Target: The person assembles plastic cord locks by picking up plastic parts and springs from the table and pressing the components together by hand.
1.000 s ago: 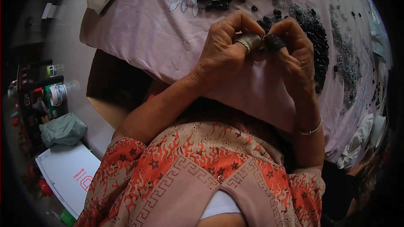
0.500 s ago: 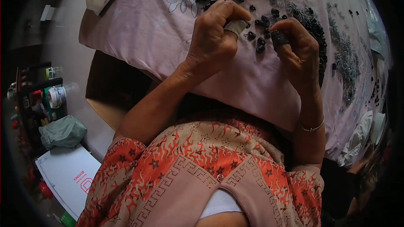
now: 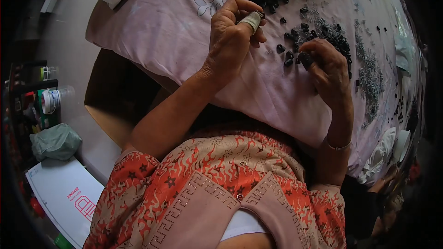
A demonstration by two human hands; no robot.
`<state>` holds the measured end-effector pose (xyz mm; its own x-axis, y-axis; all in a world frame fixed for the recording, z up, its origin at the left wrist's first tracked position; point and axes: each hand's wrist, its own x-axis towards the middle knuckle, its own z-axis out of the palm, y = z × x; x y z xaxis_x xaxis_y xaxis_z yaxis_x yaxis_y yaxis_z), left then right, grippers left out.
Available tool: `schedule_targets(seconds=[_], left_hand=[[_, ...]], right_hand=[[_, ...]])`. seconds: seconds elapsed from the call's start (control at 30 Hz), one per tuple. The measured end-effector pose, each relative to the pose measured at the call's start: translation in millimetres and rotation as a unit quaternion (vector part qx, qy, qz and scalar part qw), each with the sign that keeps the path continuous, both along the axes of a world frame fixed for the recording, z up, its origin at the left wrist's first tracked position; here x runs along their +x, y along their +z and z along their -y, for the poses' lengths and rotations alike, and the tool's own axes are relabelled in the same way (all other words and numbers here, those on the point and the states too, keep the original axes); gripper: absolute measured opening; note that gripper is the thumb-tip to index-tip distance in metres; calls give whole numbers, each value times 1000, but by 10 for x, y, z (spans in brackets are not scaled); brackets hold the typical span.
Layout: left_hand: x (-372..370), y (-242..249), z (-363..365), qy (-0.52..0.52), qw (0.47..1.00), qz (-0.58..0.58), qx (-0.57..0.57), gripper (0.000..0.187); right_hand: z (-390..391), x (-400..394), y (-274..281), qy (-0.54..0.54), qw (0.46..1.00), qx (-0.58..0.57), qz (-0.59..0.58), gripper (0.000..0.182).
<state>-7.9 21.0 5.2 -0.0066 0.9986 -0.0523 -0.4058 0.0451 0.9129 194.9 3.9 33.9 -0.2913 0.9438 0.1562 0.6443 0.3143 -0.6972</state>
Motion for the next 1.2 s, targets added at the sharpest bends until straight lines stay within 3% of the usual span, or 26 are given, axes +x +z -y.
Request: schedule_targets(seconds=[0.1,0.17,0.2,0.3,0.33,0.67,0.73,0.83,1.07,1.13,1.2], left_hand=[[9,-12,-3,3,1000,4,-6,11],[3,-1,-1,-2,1000,8,-9,12],[-4,5,4,-8,1000,6,-16,12],[0,4,1,-14,1000,3,-11,14],[14,-12,-5,-14,1000,5,-8,14],[29,3,9,-25,998,-55,10,20],[35,-5,3,-22,998,-58,16,19],[24,2,2,-25,998,-57,6,19],[30,-14,-7,-38,997,-69,3,14],[30,-31,-17,-38,997,-66,2,14],[40,-52,-25,-43,998,-49,17,14]], right_hand=[[7,10,95,20,999,17,48,15],[-9,43,163,0,991,101,86,18],[-21,70,219,-24,991,71,114,29],[-197,217,175,-60,979,111,159,29],[-270,254,140,-65,976,136,155,21],[-722,103,-10,-46,970,164,173,21],[-796,41,-49,-43,956,122,263,13],[-849,-54,-82,-12,954,99,284,10],[-856,44,-153,9,966,102,237,16],[-846,98,-89,-18,999,12,45,25],[-797,184,-38,-84,996,-19,38,30]])
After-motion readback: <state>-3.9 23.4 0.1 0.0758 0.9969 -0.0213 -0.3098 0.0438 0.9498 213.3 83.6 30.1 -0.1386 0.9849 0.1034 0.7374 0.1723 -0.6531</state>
